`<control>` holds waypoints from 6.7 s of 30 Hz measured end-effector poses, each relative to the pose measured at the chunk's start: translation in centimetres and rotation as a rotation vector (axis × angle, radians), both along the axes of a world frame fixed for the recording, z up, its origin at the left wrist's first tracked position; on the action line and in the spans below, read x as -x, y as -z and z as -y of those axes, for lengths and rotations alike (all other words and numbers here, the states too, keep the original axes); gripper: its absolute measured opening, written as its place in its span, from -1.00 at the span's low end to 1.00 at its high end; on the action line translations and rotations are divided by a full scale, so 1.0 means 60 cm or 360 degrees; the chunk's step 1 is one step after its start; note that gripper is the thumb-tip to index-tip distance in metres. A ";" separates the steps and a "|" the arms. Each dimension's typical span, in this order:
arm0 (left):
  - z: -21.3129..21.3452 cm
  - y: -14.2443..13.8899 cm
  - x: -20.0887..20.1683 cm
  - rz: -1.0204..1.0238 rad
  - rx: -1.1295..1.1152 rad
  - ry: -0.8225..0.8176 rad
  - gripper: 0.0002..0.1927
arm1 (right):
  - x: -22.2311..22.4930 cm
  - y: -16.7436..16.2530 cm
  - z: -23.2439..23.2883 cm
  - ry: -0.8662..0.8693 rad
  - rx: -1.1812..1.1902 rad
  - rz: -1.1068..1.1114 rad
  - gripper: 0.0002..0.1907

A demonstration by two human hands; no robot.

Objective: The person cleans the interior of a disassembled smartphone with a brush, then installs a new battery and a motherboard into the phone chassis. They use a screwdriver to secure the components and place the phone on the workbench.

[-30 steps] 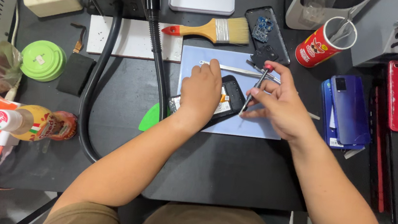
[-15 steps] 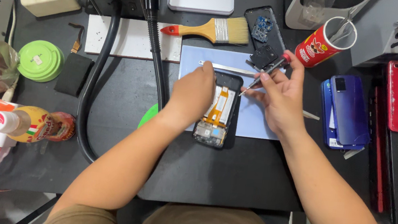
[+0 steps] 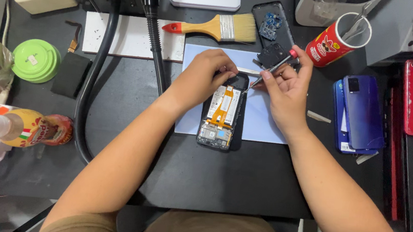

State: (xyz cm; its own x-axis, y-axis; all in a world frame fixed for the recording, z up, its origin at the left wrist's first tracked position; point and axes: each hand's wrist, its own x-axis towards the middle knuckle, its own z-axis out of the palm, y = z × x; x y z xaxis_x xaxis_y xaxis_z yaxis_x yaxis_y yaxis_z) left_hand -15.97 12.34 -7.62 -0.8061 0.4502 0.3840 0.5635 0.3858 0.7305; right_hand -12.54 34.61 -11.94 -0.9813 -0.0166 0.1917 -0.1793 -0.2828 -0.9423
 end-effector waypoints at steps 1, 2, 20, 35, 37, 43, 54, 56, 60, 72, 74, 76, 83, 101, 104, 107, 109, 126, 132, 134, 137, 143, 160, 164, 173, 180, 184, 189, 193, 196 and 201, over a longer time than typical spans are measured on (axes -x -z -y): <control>-0.002 -0.002 0.005 0.0097 -0.0031 0.0004 -0.93 | 0.000 0.000 -0.001 0.0001 0.0010 0.0001 -0.24; -0.003 -0.003 0.008 0.0198 -0.0062 0.0005 -0.92 | 0.000 0.000 -0.001 -0.0001 0.0019 0.0005 -0.24; 0.000 0.033 0.028 0.0052 -0.0031 0.0113 -0.95 | 0.010 0.034 -0.012 -0.0004 0.0023 0.0028 -0.23; -0.007 0.025 0.034 0.0470 -0.0028 -0.0004 -0.92 | 0.004 0.028 -0.011 0.0086 0.0023 -0.0009 -0.25; -0.005 0.026 0.032 0.0432 -0.0023 0.0003 -0.92 | 0.002 0.029 -0.015 0.0133 0.0027 -0.0092 -0.26; -0.009 0.016 0.030 0.0216 0.0133 -0.0005 -0.93 | 0.007 0.035 -0.019 0.0195 -0.0048 -0.0267 -0.25; -0.011 -0.004 0.055 0.0042 0.0292 0.0257 -0.92 | 0.001 0.033 -0.027 0.0197 0.0013 -0.0222 -0.26; -0.006 -0.003 0.053 0.0098 0.0227 0.0340 -0.91 | -0.001 0.034 -0.030 0.0197 0.0009 -0.0221 -0.26; 0.003 0.000 0.047 0.0005 0.0248 0.0356 -0.91 | -0.001 0.037 -0.033 0.0189 0.0000 -0.0225 -0.26; 0.018 0.020 0.024 -0.0409 0.0179 0.0324 -0.89 | 0.002 0.038 -0.030 0.0199 0.0017 -0.0196 -0.25; 0.018 0.022 0.024 -0.0422 0.0177 0.0322 -0.87 | 0.002 0.036 -0.029 0.0194 0.0017 -0.0190 -0.25; 0.019 0.023 0.024 -0.0425 0.0190 0.0315 -0.88 | 0.003 0.035 -0.027 0.0188 0.0018 -0.0191 -0.25; 0.018 0.021 0.022 -0.0387 0.0225 0.0275 -0.86 | 0.004 0.034 -0.027 0.0181 0.0010 -0.0206 -0.26; 0.015 0.025 0.011 -0.0732 0.0509 0.0280 -0.76 | 0.003 0.053 -0.038 0.0176 0.0022 -0.0210 -0.27; 0.013 0.029 0.012 -0.0714 0.0497 0.0261 -0.81 | 0.004 0.054 -0.038 0.0175 0.0025 -0.0211 -0.28; 0.016 0.032 0.012 -0.0673 0.0469 0.0264 -0.80 | 0.004 0.055 -0.038 0.0181 0.0017 -0.0215 -0.28; 0.018 0.032 0.011 -0.0687 0.0487 0.0258 -0.81 | 0.004 0.055 -0.038 0.0186 0.0018 -0.0213 -0.28; 0.015 0.029 0.007 -0.0778 0.0610 0.0244 -0.77 | 0.004 0.052 -0.036 0.0192 0.0028 -0.0217 -0.27; 0.017 0.032 0.005 -0.0743 0.0508 0.0228 -0.77 | 0.004 0.054 -0.036 0.0198 0.0004 -0.0239 -0.28; 0.017 0.033 0.007 -0.0699 0.0470 0.0227 -0.77 | 0.004 0.055 -0.036 0.0194 0.0014 -0.0245 -0.28; 0.017 0.036 0.007 -0.0623 0.0384 0.0195 -0.85 | 0.005 0.055 -0.035 0.0190 0.0015 -0.0242 -0.27; 0.017 0.035 0.011 -0.0566 0.0316 0.0230 -0.84 | 0.006 0.054 -0.036 0.0192 0.0005 -0.0238 -0.27; 0.016 0.035 0.010 -0.0661 0.0401 0.0226 -0.83 | 0.002 0.051 -0.032 0.0200 0.0003 -0.0225 -0.27; 0.020 0.036 0.009 -0.0588 0.0334 0.0228 -0.84 | 0.004 0.050 -0.032 0.0196 0.0021 -0.0236 -0.27; -0.003 0.044 0.027 -0.0434 0.0358 0.0139 -0.93 | 0.005 0.056 -0.034 0.0189 0.0025 -0.0244 -0.28; -0.017 0.041 0.029 -0.0627 0.0579 0.0148 -0.86 | 0.006 0.056 -0.038 0.0190 0.0016 -0.0250 -0.28; -0.013 0.039 0.031 -0.0539 0.0504 0.0187 -0.88 | 0.005 0.056 -0.039 0.0181 0.0017 -0.0247 -0.28; -0.009 0.034 0.040 -0.0251 0.0333 0.0241 -0.88 | 0.006 0.054 -0.038 0.0192 0.0020 -0.0232 -0.28; -0.011 0.032 0.042 -0.0216 0.0297 0.0263 -0.87 | 0.006 0.054 -0.038 0.0177 0.0034 -0.0248 -0.28; -0.013 0.032 0.043 -0.0230 0.0323 0.0265 -0.87 | 0.007 0.055 -0.039 0.0180 0.0035 -0.0242 -0.27; -0.012 0.029 0.041 -0.0381 0.0393 0.0275 -0.87 | 0.008 0.056 -0.040 0.0177 0.0043 -0.0242 -0.27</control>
State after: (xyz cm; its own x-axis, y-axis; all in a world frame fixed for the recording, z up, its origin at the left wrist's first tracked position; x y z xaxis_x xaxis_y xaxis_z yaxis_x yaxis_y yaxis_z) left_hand -18.43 13.06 -9.38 -0.6109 0.6742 0.4152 0.7790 0.4181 0.4673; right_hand -13.04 37.00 -15.30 -0.9365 0.0976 0.3369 -0.3507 -0.2785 -0.8941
